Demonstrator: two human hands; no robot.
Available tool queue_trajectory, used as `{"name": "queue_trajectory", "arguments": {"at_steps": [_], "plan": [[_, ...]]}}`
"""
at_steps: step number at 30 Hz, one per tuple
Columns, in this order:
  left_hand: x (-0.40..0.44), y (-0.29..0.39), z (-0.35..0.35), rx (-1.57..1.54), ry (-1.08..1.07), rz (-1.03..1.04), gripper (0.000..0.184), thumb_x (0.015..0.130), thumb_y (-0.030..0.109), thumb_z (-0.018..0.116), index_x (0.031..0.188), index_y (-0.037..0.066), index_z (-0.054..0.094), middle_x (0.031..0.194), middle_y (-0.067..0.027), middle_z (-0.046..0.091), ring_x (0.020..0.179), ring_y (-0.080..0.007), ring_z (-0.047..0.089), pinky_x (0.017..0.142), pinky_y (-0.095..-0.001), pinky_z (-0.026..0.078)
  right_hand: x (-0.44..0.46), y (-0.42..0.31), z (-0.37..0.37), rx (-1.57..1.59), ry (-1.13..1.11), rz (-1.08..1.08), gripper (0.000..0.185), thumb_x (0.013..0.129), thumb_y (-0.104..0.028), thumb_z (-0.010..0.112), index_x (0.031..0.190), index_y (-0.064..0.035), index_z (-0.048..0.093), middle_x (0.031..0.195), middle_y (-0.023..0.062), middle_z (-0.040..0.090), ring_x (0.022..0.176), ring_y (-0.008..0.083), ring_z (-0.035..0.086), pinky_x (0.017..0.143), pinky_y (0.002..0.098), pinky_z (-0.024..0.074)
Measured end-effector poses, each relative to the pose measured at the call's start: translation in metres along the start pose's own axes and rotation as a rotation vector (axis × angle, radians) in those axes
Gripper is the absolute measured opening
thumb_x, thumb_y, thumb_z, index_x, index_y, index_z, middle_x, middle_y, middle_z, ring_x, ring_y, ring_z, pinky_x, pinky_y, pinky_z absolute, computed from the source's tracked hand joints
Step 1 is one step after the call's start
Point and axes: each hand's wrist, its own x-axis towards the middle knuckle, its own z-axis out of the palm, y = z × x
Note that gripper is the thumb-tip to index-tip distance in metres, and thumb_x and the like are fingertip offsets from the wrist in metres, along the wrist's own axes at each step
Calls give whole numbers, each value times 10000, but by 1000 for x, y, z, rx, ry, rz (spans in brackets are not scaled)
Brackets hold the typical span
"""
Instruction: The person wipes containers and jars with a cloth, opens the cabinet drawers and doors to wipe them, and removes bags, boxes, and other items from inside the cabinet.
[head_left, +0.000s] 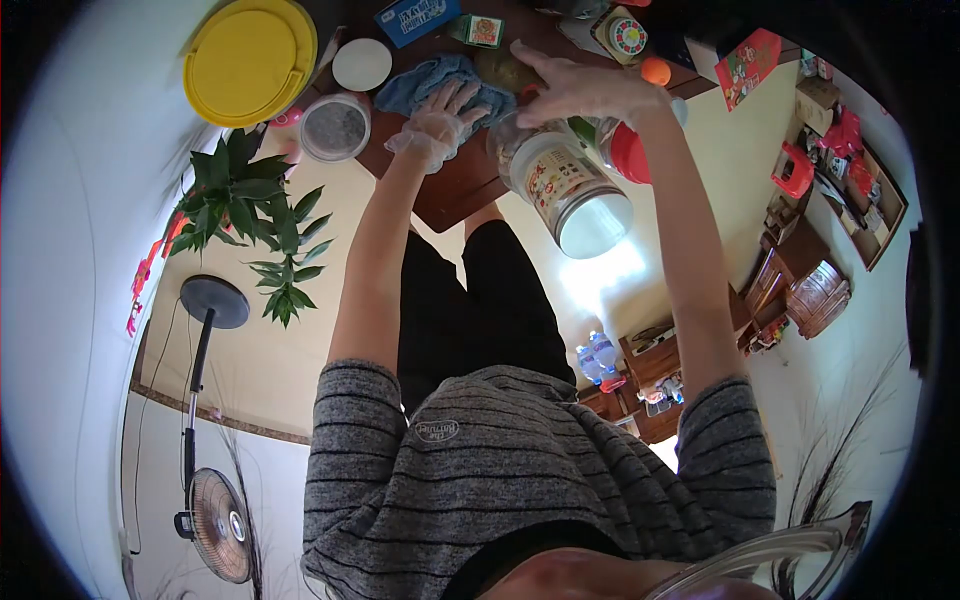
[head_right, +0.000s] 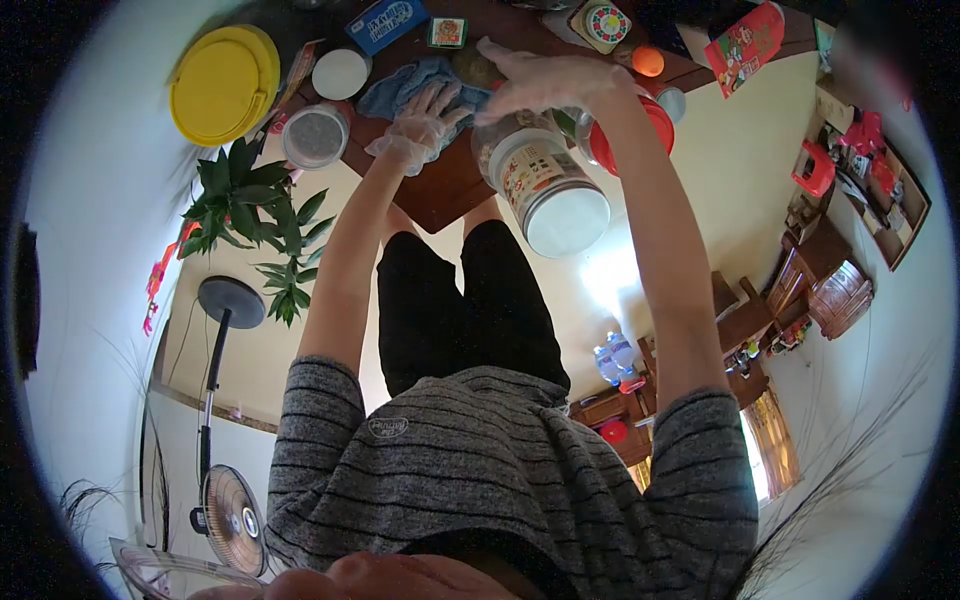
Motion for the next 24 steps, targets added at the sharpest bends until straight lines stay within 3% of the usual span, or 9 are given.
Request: {"name": "queue_trajectory", "arguments": {"at_steps": [1,3,5,9,13,15,18,21,24], "plan": [[2,0,1,22,9,-8,1121,588,537,740,1432,285,47,1504,-57,-38,1385,-213,-35,1131,-350,24,-5,-4,-3,-42,-33,50,925,685,-371,669,1415,-85,179,1375,188,360,1158,315,476,972,366,383],[-9,-2,-22,21,2,2,782,750,341,569,1414,301,159,1499,-70,30,1374,-255,60,1120,-385,103,-18,-22,-8,-125,-102,147,898,694,-339,658,1427,-153,172,1373,180,360,1156,309,477,952,367,404],[-12,-4,-29,-15,3,22,634,835,258,482,1406,311,212,1497,-77,65,1368,-276,108,1113,-402,141,-15,-27,-2,-106,-6,147,849,701,-298,655,1418,-206,209,1345,173,388,1148,304,480,937,369,420],[-4,-1,-14,-129,27,13,678,827,331,522,1410,334,177,1505,-40,45,1377,-237,89,1123,-378,102,27,25,26,-137,188,-118,786,712,-265,662,1397,-229,277,1314,146,418,1136,272,495,932,358,431],[-4,0,-12,-148,36,-5,675,834,347,519,1411,331,169,1507,-29,40,1380,-223,79,1126,-369,92,22,21,12,240,52,-124,789,699,-231,695,1386,-212,307,1332,132,401,1138,243,494,946,335,424],[2,1,12,-114,132,2,525,894,342,411,1392,314,247,1496,-48,96,1365,-278,117,1111,-399,119,16,24,10,373,-24,-112,804,694,-214,707,1389,-210,303,1330,131,401,1138,236,490,950,328,419],[1,-1,8,-136,173,20,451,934,338,339,1381,307,291,1490,-59,130,1357,-306,138,1102,-417,133,-4,14,7,512,-53,-41,784,708,-170,691,1388,-198,303,1308,145,410,1105,237,508,936,331,430],[-4,-1,-7,-163,129,27,448,937,338,332,1382,304,290,1489,-56,131,1356,-306,141,1102,-422,133,13,38,33,435,193,-299,764,706,-165,687,1375,-217,323,1277,133,443,1058,240,544,907,331,448],[-6,-1,-9,-176,126,25,452,934,345,338,1382,309,287,1489,-57,133,1355,-306,144,1103,-426,131,40,57,46,40,387,-384,729,703,-167,683,1348,-253,355,1237,123,474,1007,269,570,866,352,472]]}}
